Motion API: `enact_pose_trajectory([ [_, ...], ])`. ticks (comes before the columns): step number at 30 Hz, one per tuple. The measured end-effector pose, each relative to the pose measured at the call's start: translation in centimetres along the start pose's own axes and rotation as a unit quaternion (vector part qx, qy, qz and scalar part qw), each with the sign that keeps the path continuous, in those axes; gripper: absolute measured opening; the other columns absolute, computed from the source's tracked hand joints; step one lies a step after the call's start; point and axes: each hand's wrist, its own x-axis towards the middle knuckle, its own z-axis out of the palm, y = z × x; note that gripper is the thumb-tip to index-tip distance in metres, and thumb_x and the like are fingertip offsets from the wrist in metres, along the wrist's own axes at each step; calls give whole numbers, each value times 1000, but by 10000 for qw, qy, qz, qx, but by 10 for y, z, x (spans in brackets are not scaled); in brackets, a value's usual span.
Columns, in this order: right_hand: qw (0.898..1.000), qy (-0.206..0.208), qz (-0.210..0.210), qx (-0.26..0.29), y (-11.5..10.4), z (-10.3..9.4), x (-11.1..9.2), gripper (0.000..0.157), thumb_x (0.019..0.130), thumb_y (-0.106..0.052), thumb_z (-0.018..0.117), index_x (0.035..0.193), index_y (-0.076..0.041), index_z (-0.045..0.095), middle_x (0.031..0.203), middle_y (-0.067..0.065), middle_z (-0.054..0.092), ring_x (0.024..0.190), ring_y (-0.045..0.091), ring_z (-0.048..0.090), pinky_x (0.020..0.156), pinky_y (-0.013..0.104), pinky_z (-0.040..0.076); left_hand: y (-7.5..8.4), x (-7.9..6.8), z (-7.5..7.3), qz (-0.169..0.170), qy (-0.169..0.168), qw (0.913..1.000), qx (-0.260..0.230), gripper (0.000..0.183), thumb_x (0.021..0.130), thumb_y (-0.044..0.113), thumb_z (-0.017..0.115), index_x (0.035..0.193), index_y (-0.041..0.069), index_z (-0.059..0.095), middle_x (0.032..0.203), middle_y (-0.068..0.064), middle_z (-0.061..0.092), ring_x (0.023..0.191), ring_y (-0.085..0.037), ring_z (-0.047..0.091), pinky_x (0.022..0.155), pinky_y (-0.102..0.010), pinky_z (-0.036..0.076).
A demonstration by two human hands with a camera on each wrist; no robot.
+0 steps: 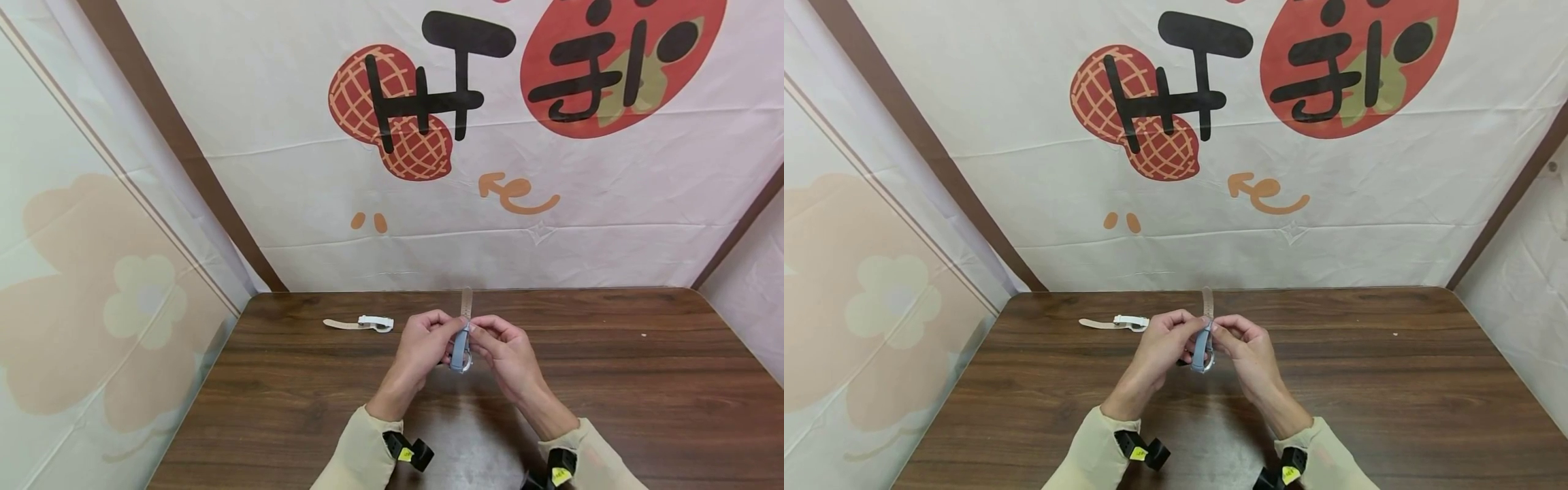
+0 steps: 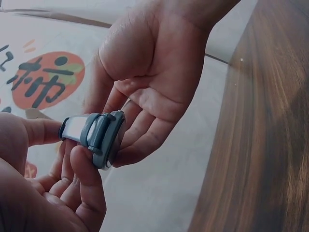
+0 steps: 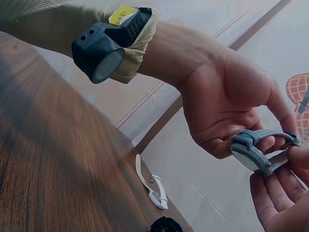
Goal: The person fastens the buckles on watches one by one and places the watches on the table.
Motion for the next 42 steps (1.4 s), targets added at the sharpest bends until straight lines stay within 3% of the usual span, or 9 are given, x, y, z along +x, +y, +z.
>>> enact_pose_trajectory([
  [9, 9991, -147, -251, -316, 2, 0, -1, 25, 93, 6, 61, 92, -16, 72, 90, -3, 72, 85, 7, 67, 78, 23, 56, 2, 0, -2, 91, -2, 10000, -13, 23, 89, 23, 71, 76, 6, 64, 57, 4, 53, 48, -7, 45, 43, -19, 41],
  [14, 9931, 77, -499, -1063, 2, 1, -2, 11, 90, 7, 64, 100, 2, 68, 89, -6, 71, 86, 6, 66, 78, 22, 56, 2, -1, -3, 79, -30, 10000, -18, 23, 88, 24, 72, 78, 3, 67, 57, 4, 54, 49, -7, 47, 44, -19, 42],
  [18, 9814, 364, -746, -1729, 1, 4, -2, 15, 89, 7, 66, 102, 13, 64, 88, -9, 70, 84, 3, 66, 76, 19, 55, 2, 0, -4, 102, -49, 9999, -42, 23, 87, 23, 72, 79, 2, 69, 57, 5, 55, 49, -7, 47, 44, -20, 42],
  [21, 9692, 535, -1029, -2173, 0, 6, -3, 12, 88, 7, 68, 99, 9, 67, 87, -7, 70, 80, 4, 64, 73, 18, 53, 2, 0, -4, 125, -34, 9999, -36, 23, 87, 23, 73, 80, 1, 69, 56, 5, 53, 49, -7, 46, 44, -20, 41],
  [27, 9496, 861, -1339, -2700, -2, 10, -5, 7, 87, 5, 71, 93, 2, 72, 89, 13, 72, 77, 5, 64, 68, 16, 52, -1, 1, -6, 205, -186, 9995, -173, 27, 91, 26, 72, 88, -1, 70, 60, 5, 57, 52, -8, 48, 47, -20, 43],
  [32, 9433, 1112, -1306, -2843, -2, 13, -6, 8, 85, 9, 71, 91, 5, 73, 88, 19, 73, 74, 4, 65, 66, 14, 52, -1, 2, -8, 208, -369, 9986, -326, 29, 92, 26, 72, 95, -2, 70, 67, 4, 64, 55, -8, 54, 50, -20, 48],
  [42, 9513, 1005, -1541, -2473, 5, 5, -3, 7, 86, 2, 73, 93, -1, 74, 84, -1, 72, 72, 6, 64, 62, 18, 52, -5, 1, -13, 386, -529, 9961, -593, 24, 86, 12, 77, 103, -4, 68, 84, -4, 72, 69, -11, 66, 63, -26, 58],
])
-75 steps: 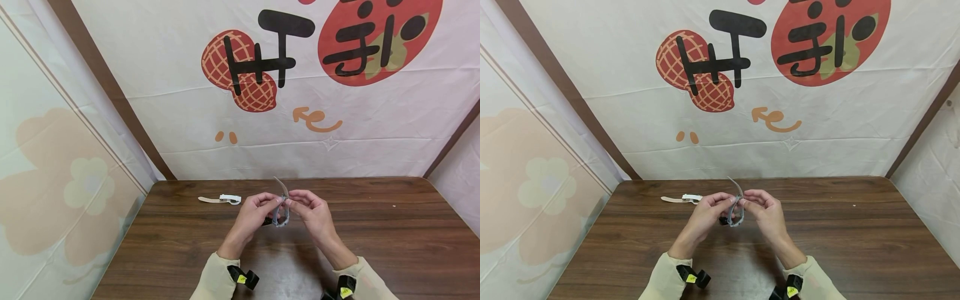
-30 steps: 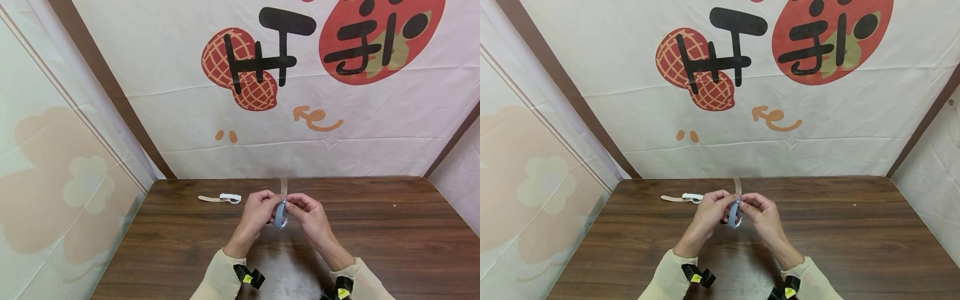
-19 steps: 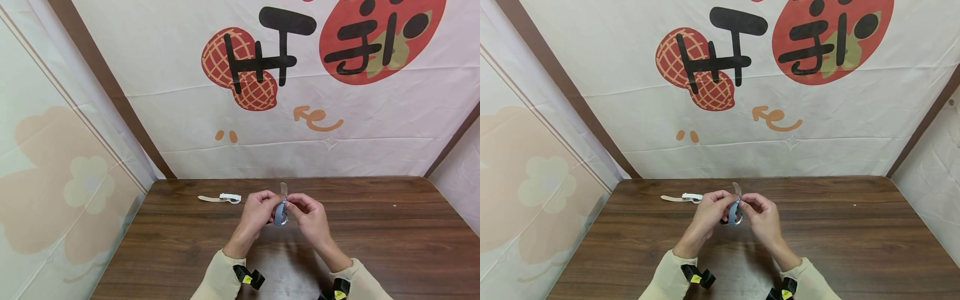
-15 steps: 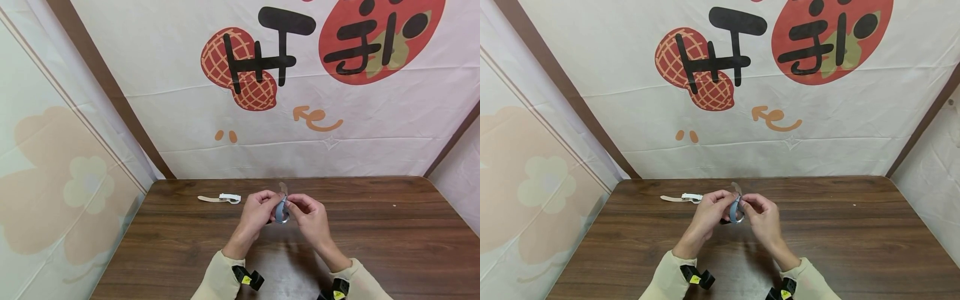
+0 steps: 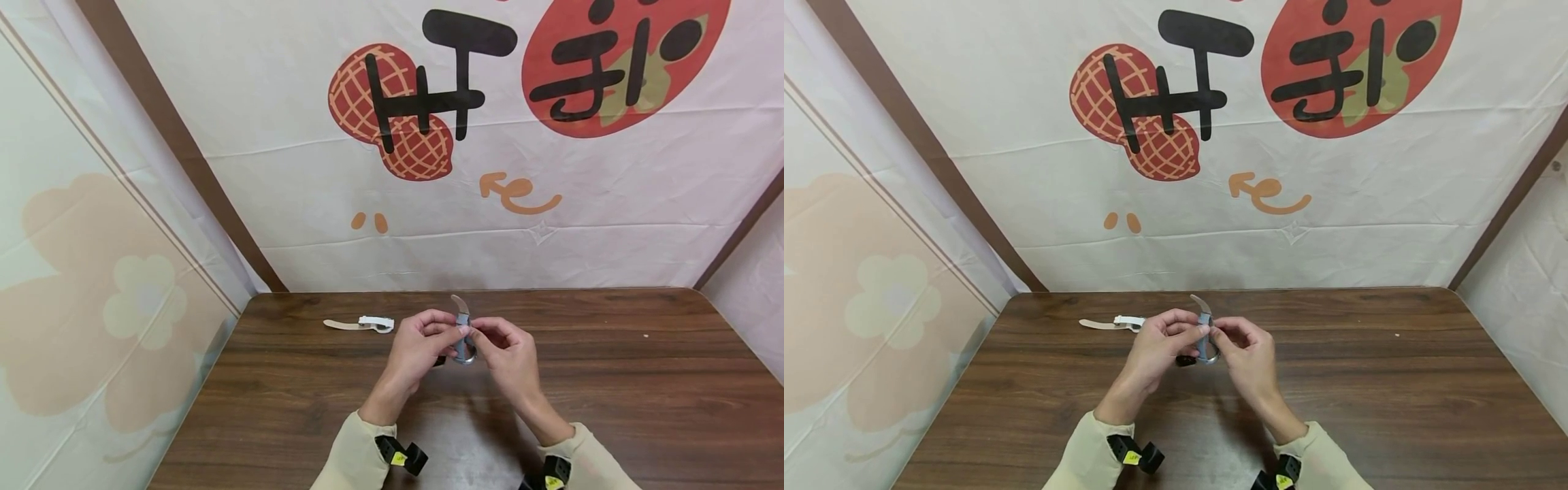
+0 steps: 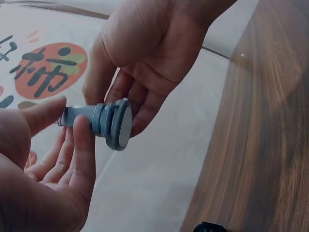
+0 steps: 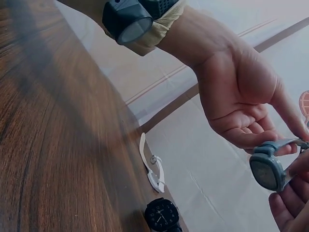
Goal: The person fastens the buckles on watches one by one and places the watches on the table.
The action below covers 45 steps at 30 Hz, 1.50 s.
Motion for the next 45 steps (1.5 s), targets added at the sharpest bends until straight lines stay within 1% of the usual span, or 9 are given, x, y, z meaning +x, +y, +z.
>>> enact_pose_trajectory([
  [5, 9997, -89, 196, 74, -1, -2, 1, 7, 87, 1, 73, 93, -1, 73, 84, -4, 71, 74, 8, 64, 64, 18, 52, -1, 0, -1, 293, 245, 9991, 173, 25, 86, 13, 78, 103, -1, 67, 84, -4, 73, 74, -11, 67, 65, -29, 58],
  [11, 9960, -407, 565, 558, 0, -5, 4, 11, 88, 2, 70, 98, 7, 69, 88, -6, 73, 81, 7, 68, 71, 20, 55, -3, 1, -1, 521, 319, 9977, 290, 25, 85, 12, 79, 104, 0, 69, 89, -7, 73, 74, -10, 67, 65, -25, 56],
  [14, 9931, -556, 603, 839, 1, -7, 5, 16, 88, 1, 72, 100, 11, 67, 88, -6, 73, 82, 7, 68, 73, 20, 55, -4, 1, 0, 636, 377, 9968, 291, 24, 84, 11, 79, 103, -1, 70, 89, -9, 73, 73, -9, 67, 65, -23, 55],
  [18, 9895, -727, 630, 1079, 2, -8, 5, 19, 87, 0, 73, 101, 10, 65, 89, -5, 73, 85, 8, 68, 75, 21, 55, -5, 1, 0, 723, 439, 9959, 309, 23, 85, 12, 79, 102, -1, 71, 90, -10, 74, 72, -8, 67, 64, -22, 55],
  [27, 9817, -1138, 653, 1378, 5, -12, 7, 20, 88, 5, 69, 106, 8, 61, 90, -6, 73, 84, 7, 68, 73, 21, 55, -7, 2, -4, 808, 228, 9949, 557, 22, 86, 14, 78, 104, 1, 75, 92, -12, 74, 73, -9, 65, 64, -20, 54],
  [34, 9739, -1405, 624, 1671, 4, -14, 7, 21, 90, 5, 66, 110, 0, 62, 95, -4, 71, 87, 9, 67, 75, 22, 56, -6, 2, -6, 843, 66, 9947, 580, 21, 89, 14, 75, 105, 1, 74, 95, -14, 74, 77, -19, 69, 66, -21, 54],
  [40, 9643, -1646, 610, 1982, 3, -14, 8, 19, 93, 3, 62, 111, -4, 62, 95, -1, 69, 83, 10, 65, 73, 27, 56, -6, 2, -8, 891, -41, 9932, 745, 20, 90, 14, 73, 106, 1, 74, 97, -15, 74, 77, -13, 69, 70, -23, 55],
  [42, 9626, -1711, 596, 2016, 3, -14, 9, 18, 94, 3, 61, 111, -3, 62, 95, -1, 69, 82, 11, 64, 73, 27, 56, -6, 3, -9, 931, -61, 9922, 827, 19, 90, 14, 73, 105, 1, 74, 96, -15, 73, 79, -18, 70, 71, -23, 55],
  [45, 9617, -1728, 678, 2015, 1, -14, 10, 17, 95, 2, 61, 110, -4, 63, 94, -1, 68, 79, 12, 63, 72, 26, 55, -6, 3, -10, 999, -117, 9901, 980, 19, 91, 14, 72, 105, 1, 74, 95, -17, 73, 78, -18, 69, 71, -23, 55],
])
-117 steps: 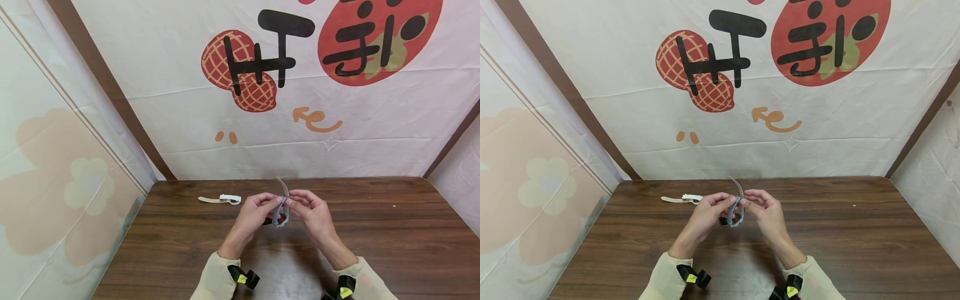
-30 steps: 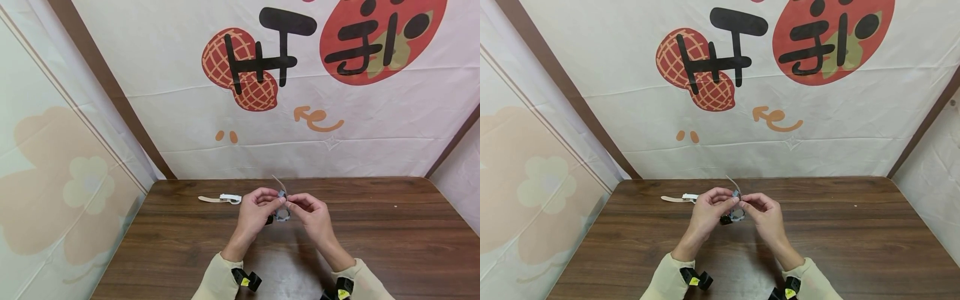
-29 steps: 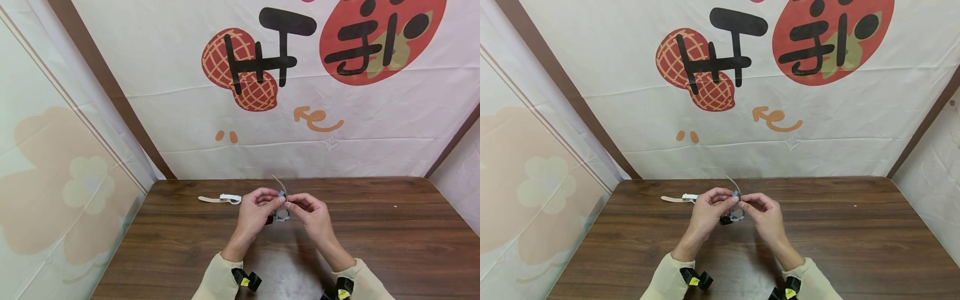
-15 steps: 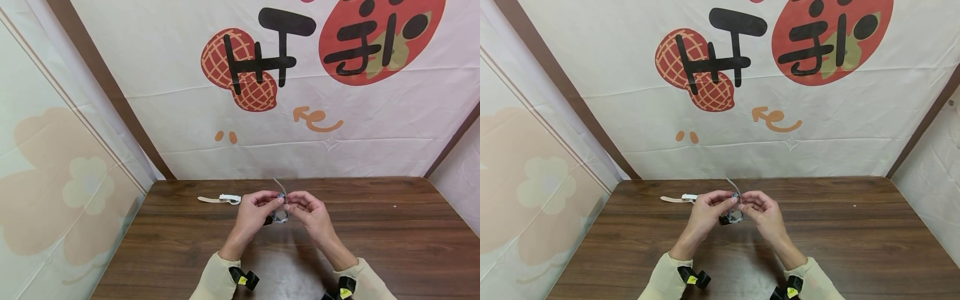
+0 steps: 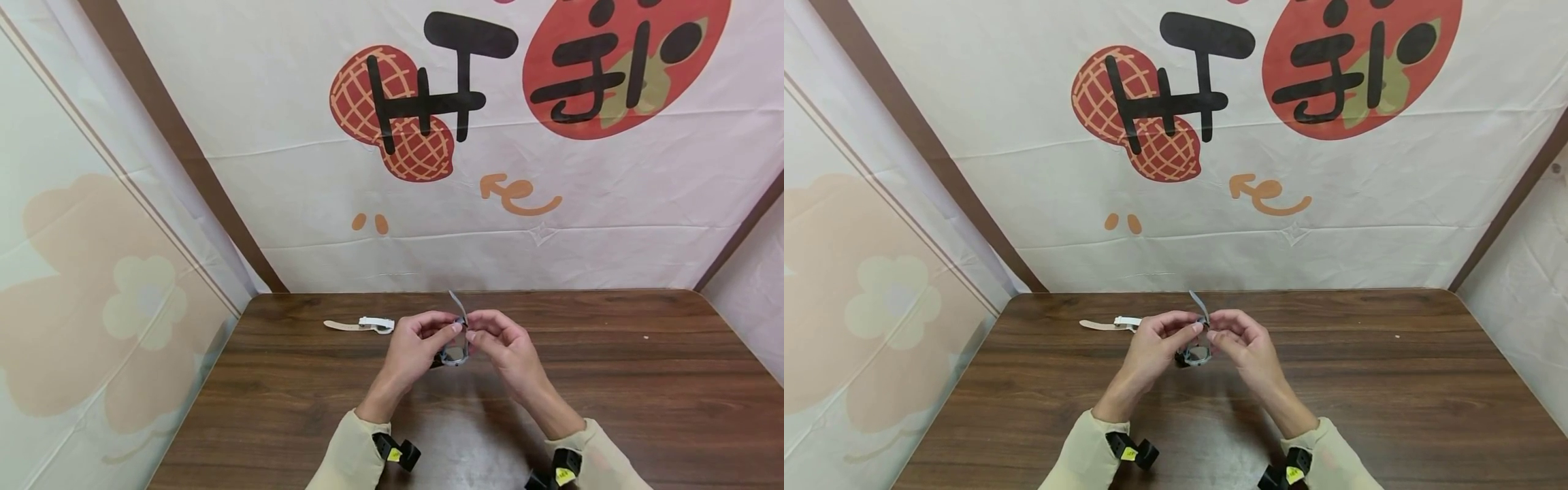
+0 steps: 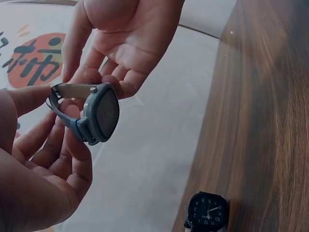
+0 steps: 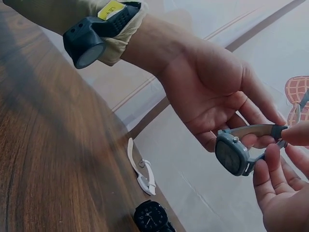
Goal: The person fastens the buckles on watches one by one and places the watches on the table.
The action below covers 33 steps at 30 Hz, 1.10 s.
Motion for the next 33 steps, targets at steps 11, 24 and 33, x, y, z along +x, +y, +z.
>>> enact_pose_trajectory([
  [11, 9989, 42, 445, 170, -12, -3, 6, 13, 99, -7, 57, 106, -9, 67, 96, 0, 66, 85, 11, 63, 75, 24, 54, -4, 2, -3, 307, -203, 9987, 367, 19, 95, 12, 66, 108, -1, 72, 96, -22, 72, 74, -5, 65, 69, -22, 54],
  [24, 9952, 129, 954, 169, -17, -2, 10, 17, 104, -23, 53, 105, -14, 67, 97, -2, 66, 87, 10, 62, 79, 27, 52, -8, 3, -5, 402, -574, 9897, 1251, 19, 95, 17, 68, 108, 4, 73, 95, -12, 73, 72, -11, 60, 63, -20, 48],
  [33, 9912, 210, 1305, -53, -19, 0, 10, 14, 102, -20, 56, 99, -15, 69, 94, -5, 67, 84, 9, 62, 78, 27, 53, -8, 0, -5, 430, -724, 9861, 1433, 18, 94, 16, 68, 107, 5, 73, 95, -8, 74, 75, -15, 62, 66, -22, 51],
])
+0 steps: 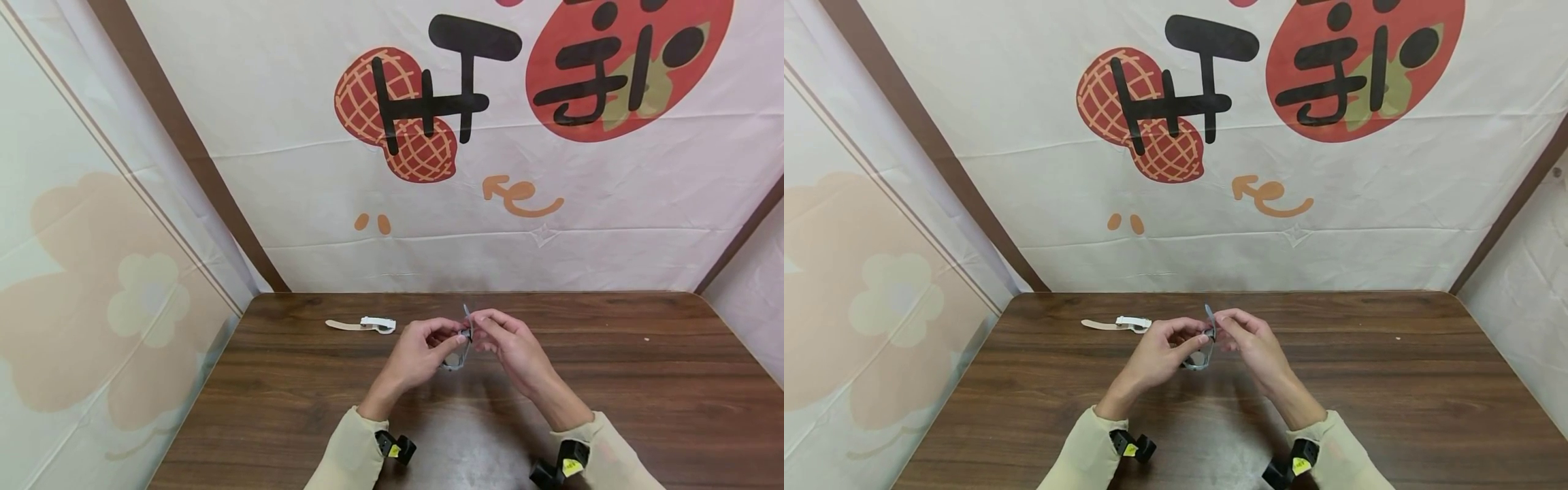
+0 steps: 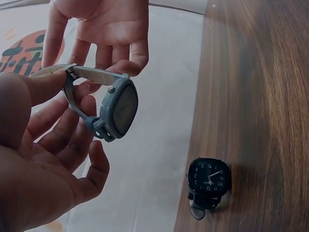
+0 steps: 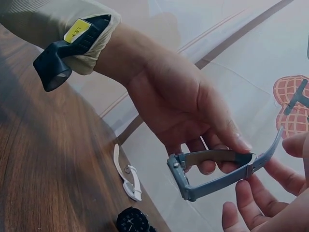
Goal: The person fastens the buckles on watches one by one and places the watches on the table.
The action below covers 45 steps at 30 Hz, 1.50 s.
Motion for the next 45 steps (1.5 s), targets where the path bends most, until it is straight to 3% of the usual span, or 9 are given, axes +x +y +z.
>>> enact_pose_trajectory([
  [6, 9993, -31, 356, -105, -3, 2, 0, 14, 101, -23, 59, 94, -16, 68, 96, -3, 68, 85, 11, 67, 78, 32, 56, -1, -1, 0, 41, -60, 9999, 79, 18, 94, 17, 69, 109, 8, 74, 98, -5, 74, 77, -10, 63, 69, -24, 53],
  [14, 9984, -410, 383, -18, -3, -2, 0, 14, 100, -18, 60, 90, -13, 68, 99, 2, 67, 86, 15, 69, 83, 38, 58, -1, -2, 0, 123, -128, 9998, 88, 15, 95, 14, 68, 107, 7, 73, 98, -5, 74, 84, -26, 69, 71, -23, 54],
  [21, 9970, -694, 292, 173, -1, -6, 1, 15, 100, -9, 56, 89, -13, 66, 98, 2, 65, 92, 15, 68, 87, 38, 57, -2, -3, 0, 185, -29, 9996, 229, 13, 94, 13, 69, 104, 5, 71, 91, -4, 72, 77, -10, 64, 69, -22, 53],
  [32, 9988, -290, 368, 155, 1, -3, 3, 16, 95, 1, 55, 85, -9, 60, 93, 3, 63, 90, 15, 65, 85, 34, 58, -1, -3, 1, 227, 69, 9994, 252, 12, 93, 11, 70, 104, 8, 72, 93, -2, 73, 79, -5, 65, 71, -22, 54],
  [41, 9991, -181, 355, 120, 1, -2, 3, 16, 95, 2, 56, 84, -9, 58, 92, 4, 62, 89, 15, 65, 84, 34, 58, 0, -5, 3, 361, 244, 9990, -3, 15, 91, 12, 72, 105, 7, 73, 94, -5, 73, 83, -17, 67, 74, -24, 54],
  [45, 9992, -151, 362, 85, 1, -1, 3, 16, 94, 3, 56, 83, -9, 58, 92, 4, 62, 90, 15, 64, 84, 33, 57, 0, -4, 3, 390, 255, 9989, 45, 15, 91, 12, 72, 105, 7, 73, 95, -4, 74, 84, -15, 68, 75, -24, 54],
])
